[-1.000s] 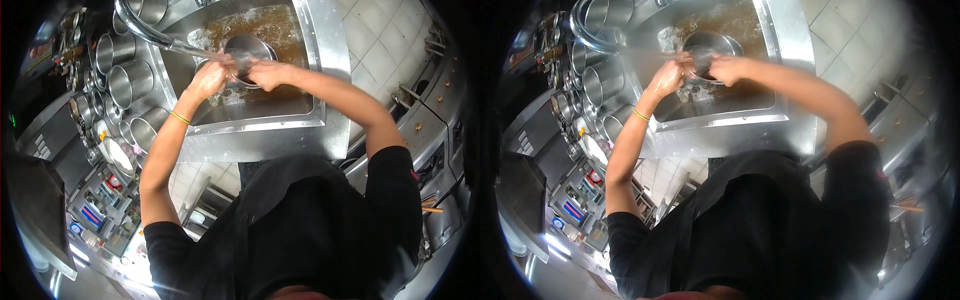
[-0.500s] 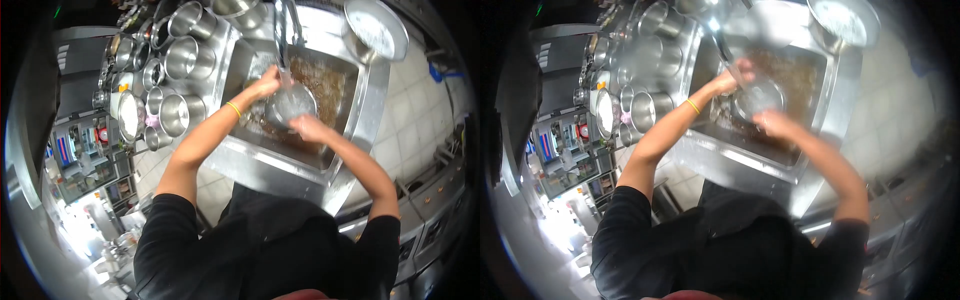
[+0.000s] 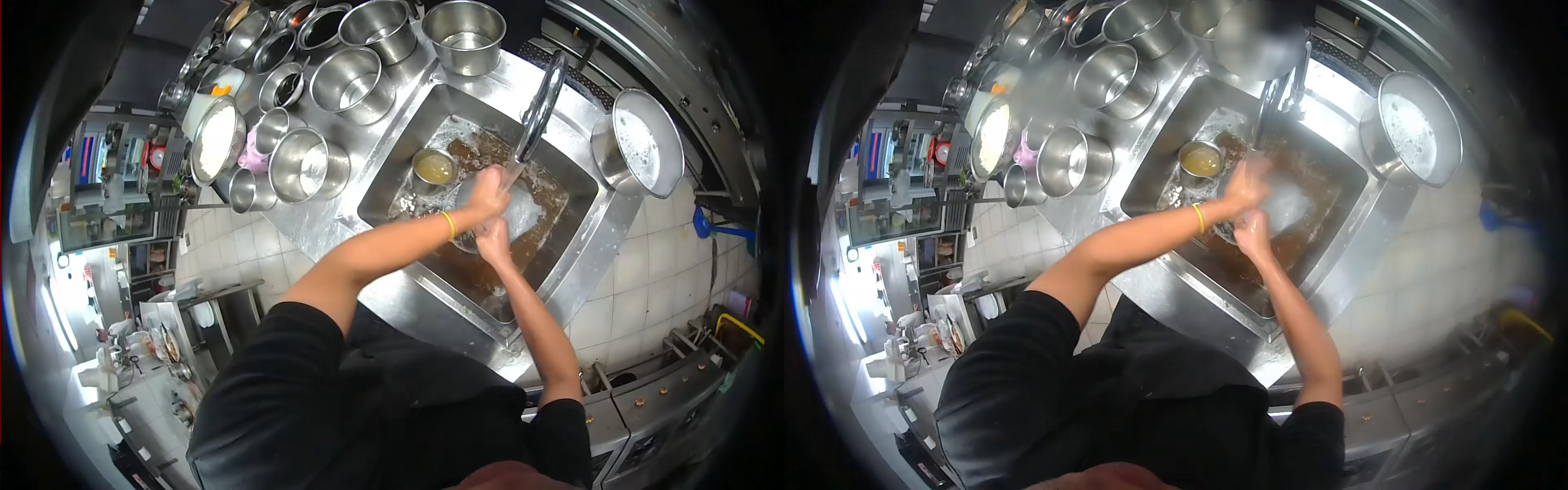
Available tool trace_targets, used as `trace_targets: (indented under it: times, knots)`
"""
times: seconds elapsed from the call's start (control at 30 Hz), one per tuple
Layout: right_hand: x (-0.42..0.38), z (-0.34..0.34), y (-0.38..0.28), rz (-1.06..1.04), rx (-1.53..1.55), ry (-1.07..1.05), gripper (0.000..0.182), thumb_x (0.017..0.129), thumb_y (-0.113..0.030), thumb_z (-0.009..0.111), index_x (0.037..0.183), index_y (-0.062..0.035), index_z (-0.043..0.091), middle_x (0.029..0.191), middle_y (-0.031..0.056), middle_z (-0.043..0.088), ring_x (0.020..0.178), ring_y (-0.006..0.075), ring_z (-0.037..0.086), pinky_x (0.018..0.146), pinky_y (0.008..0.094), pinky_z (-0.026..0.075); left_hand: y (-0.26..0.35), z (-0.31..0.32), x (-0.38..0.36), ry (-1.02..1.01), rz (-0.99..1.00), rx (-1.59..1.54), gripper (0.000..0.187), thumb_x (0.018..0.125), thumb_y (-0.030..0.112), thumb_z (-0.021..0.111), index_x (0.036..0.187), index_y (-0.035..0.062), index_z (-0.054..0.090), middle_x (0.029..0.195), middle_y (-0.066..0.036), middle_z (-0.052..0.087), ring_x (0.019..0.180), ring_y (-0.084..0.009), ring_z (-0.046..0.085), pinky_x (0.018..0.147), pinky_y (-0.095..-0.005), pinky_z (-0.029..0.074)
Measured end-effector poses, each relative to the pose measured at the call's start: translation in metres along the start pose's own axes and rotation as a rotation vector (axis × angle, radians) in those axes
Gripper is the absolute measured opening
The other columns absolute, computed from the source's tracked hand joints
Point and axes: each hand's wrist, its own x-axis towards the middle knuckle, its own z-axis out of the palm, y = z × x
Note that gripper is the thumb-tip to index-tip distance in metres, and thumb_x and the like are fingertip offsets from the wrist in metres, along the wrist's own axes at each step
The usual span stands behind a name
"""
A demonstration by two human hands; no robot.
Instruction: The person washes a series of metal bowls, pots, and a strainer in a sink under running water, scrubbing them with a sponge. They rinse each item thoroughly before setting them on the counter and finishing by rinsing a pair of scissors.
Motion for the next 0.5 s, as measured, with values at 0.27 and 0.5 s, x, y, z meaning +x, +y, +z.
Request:
trace_targets:
  times: [0.27, 0.5]
  knots:
    - [-0.012, -0.004, -0.01, -0.388, -0.134, -0.282, 0.033, 0.064, 0.003, 0.055, 0.097, -0.0007, 0.056, 0.092, 0.0209, 0.059, 0.085, 0.0305, 0.058, 0.075, 0.0326, 0.045, -0.012, -0.016, 0.025, -0.261, -0.348, -0.035, 0.016, 0.058, 0.011, 0.058, 0.053, -0.0038, 0.056, 0.059, -0.026, 0.053, 0.064, -0.0402, 0.056, 0.06, -0.0425, 0.046]
    - [-0.014, -0.001, 0.006, -0.184, -0.047, -0.355, 0.013, 0.065, 0.003, 0.052, 0.077, 0.0042, 0.047, 0.078, 0.0249, 0.053, 0.071, 0.0402, 0.049, 0.063, 0.0414, 0.04, -0.025, -0.031, 0.021, -0.399, -0.473, 0.183, 0.044, 0.069, 0.018, 0.06, 0.109, 0.0019, 0.053, 0.084, -0.024, 0.061, 0.075, -0.0371, 0.06, 0.067, -0.0416, 0.05]
